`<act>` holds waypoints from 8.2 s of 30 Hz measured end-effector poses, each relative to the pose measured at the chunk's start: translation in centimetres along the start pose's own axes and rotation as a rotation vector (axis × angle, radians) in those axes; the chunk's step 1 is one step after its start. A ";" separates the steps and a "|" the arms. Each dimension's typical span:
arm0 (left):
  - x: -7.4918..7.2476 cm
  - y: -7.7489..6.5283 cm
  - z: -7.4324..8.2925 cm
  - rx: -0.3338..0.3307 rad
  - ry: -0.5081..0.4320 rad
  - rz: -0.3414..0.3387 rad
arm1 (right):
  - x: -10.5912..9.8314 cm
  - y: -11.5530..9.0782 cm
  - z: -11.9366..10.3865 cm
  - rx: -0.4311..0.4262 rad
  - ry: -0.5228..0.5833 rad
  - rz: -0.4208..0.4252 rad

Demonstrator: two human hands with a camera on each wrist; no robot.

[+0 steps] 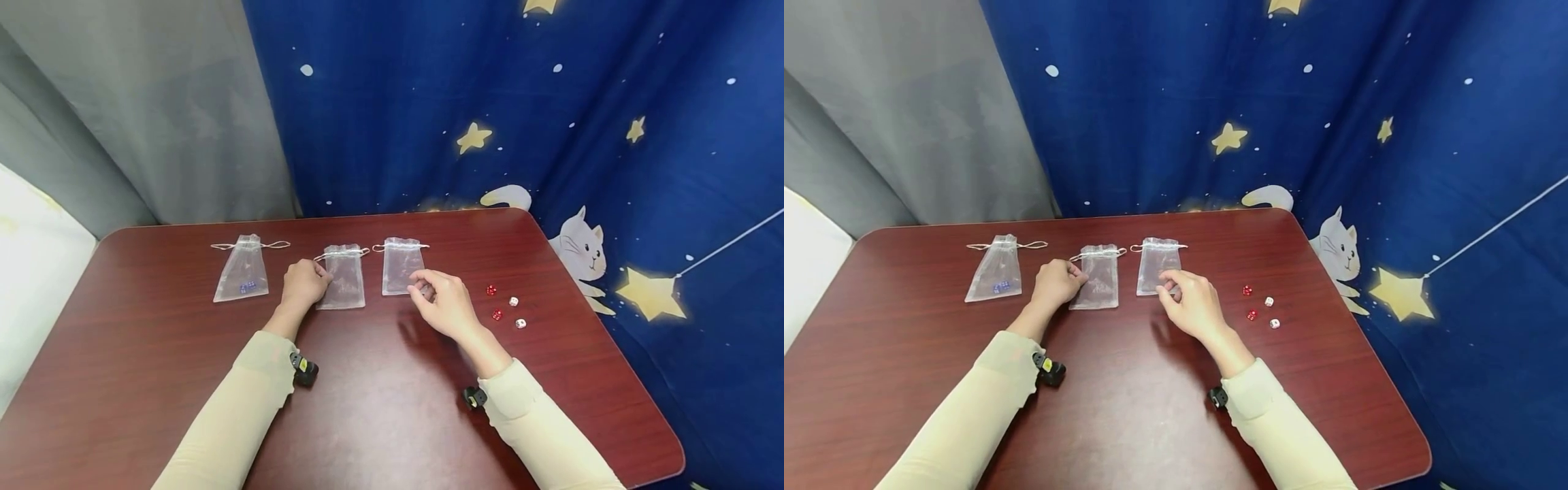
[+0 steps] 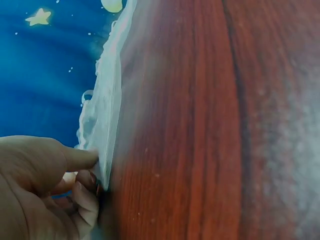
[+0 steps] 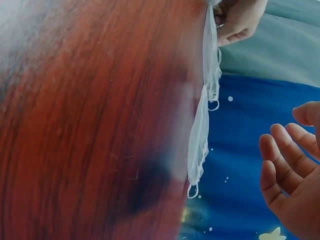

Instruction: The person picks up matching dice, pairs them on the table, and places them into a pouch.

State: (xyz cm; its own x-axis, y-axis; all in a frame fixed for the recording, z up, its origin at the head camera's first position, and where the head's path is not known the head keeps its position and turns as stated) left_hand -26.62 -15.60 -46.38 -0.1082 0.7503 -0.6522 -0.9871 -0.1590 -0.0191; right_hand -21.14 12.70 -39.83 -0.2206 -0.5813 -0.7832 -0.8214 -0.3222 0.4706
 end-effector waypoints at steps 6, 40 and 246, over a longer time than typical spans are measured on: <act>-0.6 -0.4 -0.3 0.017 -0.100 0.048 | 0.4 0.0 0.1 0.002 0.007 -0.005; -0.6 -7.3 0.8 0.622 0.198 -0.370 | -5.2 -0.9 8.5 0.158 -0.146 0.059; -0.4 -9.1 -0.6 0.513 0.296 -0.477 | -5.6 -6.9 13.9 -0.078 -0.351 -0.380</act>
State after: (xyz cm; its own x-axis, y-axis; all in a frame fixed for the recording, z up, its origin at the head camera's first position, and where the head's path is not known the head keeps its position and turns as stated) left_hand -17.51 -14.82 -46.44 0.3091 0.4480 -0.8389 -0.8579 0.5120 -0.0427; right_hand -21.56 28.52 -44.31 -0.0885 -0.1314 -0.9874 -0.8390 -0.5245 0.1450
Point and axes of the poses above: each hand's wrist, its own y-axis towards the middle knuckle, its own x-axis out of the palm, z = x × y, the point moved 5 cm from there along y, towards the middle knuckle, and after that the axes turned 10 degrees about -y, right-handed, at the moved point
